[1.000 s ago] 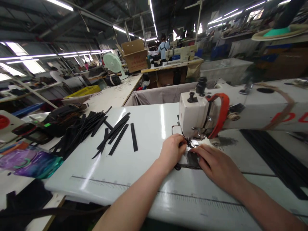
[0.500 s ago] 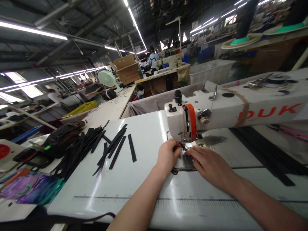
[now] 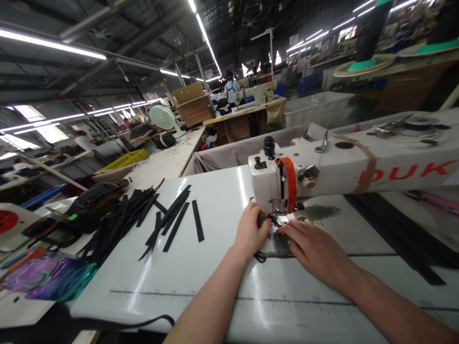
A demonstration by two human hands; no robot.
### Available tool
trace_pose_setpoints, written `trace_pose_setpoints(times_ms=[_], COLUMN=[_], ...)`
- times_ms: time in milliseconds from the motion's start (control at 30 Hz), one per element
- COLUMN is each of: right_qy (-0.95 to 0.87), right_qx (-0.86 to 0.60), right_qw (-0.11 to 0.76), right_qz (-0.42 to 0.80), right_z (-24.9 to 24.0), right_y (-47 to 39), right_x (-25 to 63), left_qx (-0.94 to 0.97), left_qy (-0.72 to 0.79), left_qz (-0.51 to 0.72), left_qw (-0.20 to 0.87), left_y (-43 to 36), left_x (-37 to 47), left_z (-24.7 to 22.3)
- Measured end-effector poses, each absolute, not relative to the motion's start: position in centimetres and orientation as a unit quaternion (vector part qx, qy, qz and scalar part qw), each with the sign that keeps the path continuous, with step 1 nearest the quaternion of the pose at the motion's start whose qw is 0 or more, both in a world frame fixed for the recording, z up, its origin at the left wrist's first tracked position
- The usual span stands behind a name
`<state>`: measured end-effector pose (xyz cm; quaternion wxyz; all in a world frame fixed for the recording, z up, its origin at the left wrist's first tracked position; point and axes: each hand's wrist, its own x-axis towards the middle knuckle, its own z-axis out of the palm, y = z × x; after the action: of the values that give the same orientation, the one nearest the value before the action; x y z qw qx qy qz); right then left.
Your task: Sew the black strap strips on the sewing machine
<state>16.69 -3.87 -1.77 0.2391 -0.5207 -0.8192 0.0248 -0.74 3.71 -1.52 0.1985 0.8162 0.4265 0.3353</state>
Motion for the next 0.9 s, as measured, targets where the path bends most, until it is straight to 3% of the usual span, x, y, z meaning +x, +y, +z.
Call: trace_pose_setpoints(times_ms=[167, 333, 767, 900], right_qy=[-0.819, -0.819, -0.834, -0.84], right_qx=[-0.523, -0.518, -0.489, -0.487], right_qw=[0.237, 0.246, 0.253, 0.235], right_qz=[0.019, 0.005, -0.034, -0.044], right_z=[-1.7, -1.8, -2.5, -2.5], right_y=[-4.0, -3.9, -3.8, -3.7], right_x=[16.7, 16.7, 17.3, 17.3], left_qx=[0.87, 0.847, 0.839, 0.839], left_qy=[0.426, 0.478, 0.435, 0.457], left_qz=[0.218, 0.23, 0.221, 0.216], left_qw=[0.117, 0.046, 0.24, 0.199], left_y=[4.2, 4.1, 0.5, 0.8], left_x=[-1.5, -1.9, -1.9, -2.6], left_z=[-1.1, -0.3, 0.5, 1.0])
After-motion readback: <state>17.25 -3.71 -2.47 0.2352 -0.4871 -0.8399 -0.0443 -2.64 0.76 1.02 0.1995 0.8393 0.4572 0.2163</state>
